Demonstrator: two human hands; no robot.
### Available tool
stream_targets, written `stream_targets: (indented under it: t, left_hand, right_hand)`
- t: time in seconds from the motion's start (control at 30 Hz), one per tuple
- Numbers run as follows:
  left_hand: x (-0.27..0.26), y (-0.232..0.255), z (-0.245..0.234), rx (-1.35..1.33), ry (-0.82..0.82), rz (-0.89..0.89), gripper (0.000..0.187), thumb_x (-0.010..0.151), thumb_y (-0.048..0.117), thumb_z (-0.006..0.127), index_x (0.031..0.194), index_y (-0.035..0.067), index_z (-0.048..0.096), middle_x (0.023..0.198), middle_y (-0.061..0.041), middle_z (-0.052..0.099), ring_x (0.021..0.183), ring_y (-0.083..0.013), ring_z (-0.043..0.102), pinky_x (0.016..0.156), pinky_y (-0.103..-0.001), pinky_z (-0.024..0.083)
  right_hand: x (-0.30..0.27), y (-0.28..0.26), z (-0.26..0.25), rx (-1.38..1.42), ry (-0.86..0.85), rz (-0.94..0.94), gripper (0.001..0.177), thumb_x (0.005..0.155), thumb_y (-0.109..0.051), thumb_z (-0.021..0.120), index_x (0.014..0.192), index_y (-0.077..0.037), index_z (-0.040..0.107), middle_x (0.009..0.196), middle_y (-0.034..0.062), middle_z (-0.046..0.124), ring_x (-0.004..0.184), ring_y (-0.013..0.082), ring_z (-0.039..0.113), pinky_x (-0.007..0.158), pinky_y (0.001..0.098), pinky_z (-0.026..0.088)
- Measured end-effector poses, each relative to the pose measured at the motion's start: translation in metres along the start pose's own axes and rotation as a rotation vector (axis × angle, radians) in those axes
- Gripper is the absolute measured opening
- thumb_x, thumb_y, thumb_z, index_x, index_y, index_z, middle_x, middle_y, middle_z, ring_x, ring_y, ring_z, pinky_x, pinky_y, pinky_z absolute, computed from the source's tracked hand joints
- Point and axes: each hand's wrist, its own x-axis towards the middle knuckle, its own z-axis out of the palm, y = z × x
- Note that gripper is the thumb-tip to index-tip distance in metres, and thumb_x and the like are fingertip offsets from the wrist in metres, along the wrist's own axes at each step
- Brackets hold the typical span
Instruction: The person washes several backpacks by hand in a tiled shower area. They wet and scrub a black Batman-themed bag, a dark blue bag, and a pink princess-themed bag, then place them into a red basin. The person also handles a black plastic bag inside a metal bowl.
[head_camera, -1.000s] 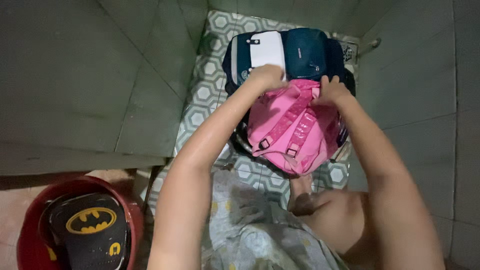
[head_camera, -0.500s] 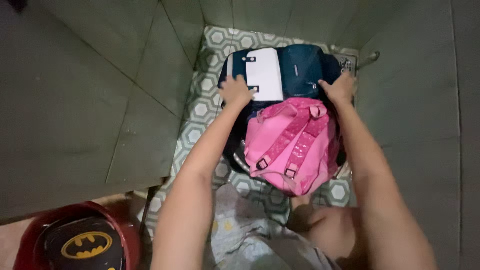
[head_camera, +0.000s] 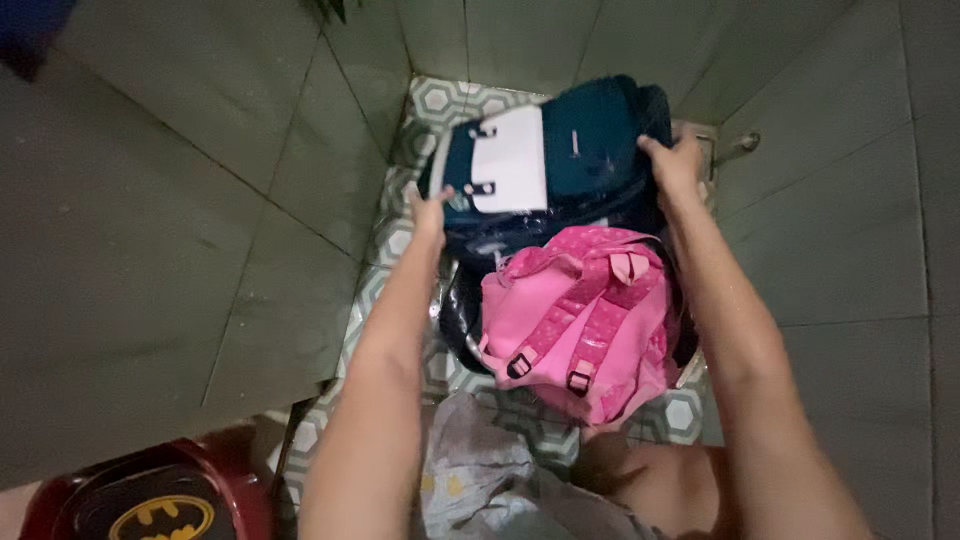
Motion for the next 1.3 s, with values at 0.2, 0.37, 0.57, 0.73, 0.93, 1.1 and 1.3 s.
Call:
stream_targets:
  t: [0.2, 0.37, 0.57, 0.73, 0.93, 1.1, 1.3]
  left_hand:
    - [0.008, 0.127, -0.092, -0.404, -0.055, 0.17, 0.101, 0.073, 0.023, 0.087, 0.153, -0.006, 0.032, 0.156, -0.027, 0.044, 0.142, -0.0356, 0.044, 0.117, -0.041, 0.033]
    - [-0.031, 0.212, -0.152, -0.433, -0.105, 0.207, 0.087, 0.074, 0.027, 0.086, 0.142, -0.012, 0.048, 0.141, -0.031, 0.063, 0.129, -0.0393, 0.064, 0.111, -0.043, 0.048]
    - [-0.057, 0.215, -0.184, 0.53, -0.315, 0.501, 0.113, 0.084, 0.056, 0.093, 0.142, -0.021, 0.034, 0.133, -0.041, 0.049, 0.129, -0.0457, 0.052, 0.1, -0.044, 0.043]
    - [-0.063, 0.17, -0.16, 0.93, -1.162, 0.034, 0.088, 0.078, 0.065, 0.072, 0.127, -0.008, 0.068, 0.101, -0.015, 0.081, 0.095, -0.0318, 0.078, 0.085, -0.053, 0.054]
    - [-0.103, 0.115, -0.07, 1.246, -0.658, 0.729, 0.089, 0.083, 0.07, 0.068, 0.145, 0.008, 0.054, 0.151, -0.023, 0.052, 0.135, -0.0412, 0.053, 0.11, -0.051, 0.045]
    - [-0.18, 0.06, -0.036, 1.36, -0.744, 0.917, 0.123, 0.07, 0.079, 0.067, 0.163, 0.012, 0.021, 0.168, -0.018, 0.008, 0.154, -0.0385, 0.008, 0.118, -0.07, 0.008]
    - [-0.19, 0.035, -0.042, 1.211, -0.627, 1.05, 0.121, 0.075, 0.082, 0.062, 0.162, 0.006, 0.023, 0.169, -0.025, 0.013, 0.157, -0.041, 0.011, 0.12, -0.071, 0.004]
  right_hand:
    - [-0.01, -0.1, 0.009, 0.505, -0.118, -0.109, 0.039, 0.091, -0.022, 0.085, 0.112, 0.001, 0.061, 0.106, 0.0141, 0.07, 0.091, 0.0195, 0.066, 0.082, 0.0355, 0.056]
    - [-0.04, -0.162, -0.026, 0.488, -0.162, -0.029, 0.054, 0.094, -0.024, 0.08, 0.131, 0.003, 0.052, 0.12, 0.0203, 0.066, 0.105, 0.0255, 0.069, 0.091, 0.0378, 0.059]
    - [-0.078, -0.117, -0.089, 0.326, -0.189, 0.27, 0.074, 0.093, -0.03, 0.078, 0.147, -0.001, 0.037, 0.136, 0.0288, 0.051, 0.118, 0.0333, 0.059, 0.097, 0.0469, 0.052]
    - [-0.085, -0.037, -0.11, -0.505, -0.306, 0.236, 0.057, 0.1, -0.039, 0.07, 0.131, 0.009, 0.062, 0.134, 0.0314, 0.062, 0.122, 0.0412, 0.062, 0.102, 0.0529, 0.05]
    - [-0.113, 0.013, -0.041, -0.821, -0.049, -0.465, 0.076, 0.098, -0.051, 0.065, 0.144, 0.009, 0.054, 0.142, 0.0336, 0.052, 0.133, 0.0494, 0.045, 0.109, 0.0596, 0.035]
    - [-0.135, -0.001, 0.007, -0.943, -0.093, -0.648, 0.069, 0.1, -0.043, 0.059, 0.157, -0.006, 0.051, 0.161, 0.0403, 0.03, 0.152, 0.0528, 0.027, 0.123, 0.0594, 0.022]
    - [-0.175, -0.047, 0.038, -0.935, -0.607, -0.599, 0.075, 0.089, -0.063, 0.055, 0.158, -0.034, 0.045, 0.164, 0.0344, 0.017, 0.145, 0.0567, 0.012, 0.117, 0.0644, 0.015]
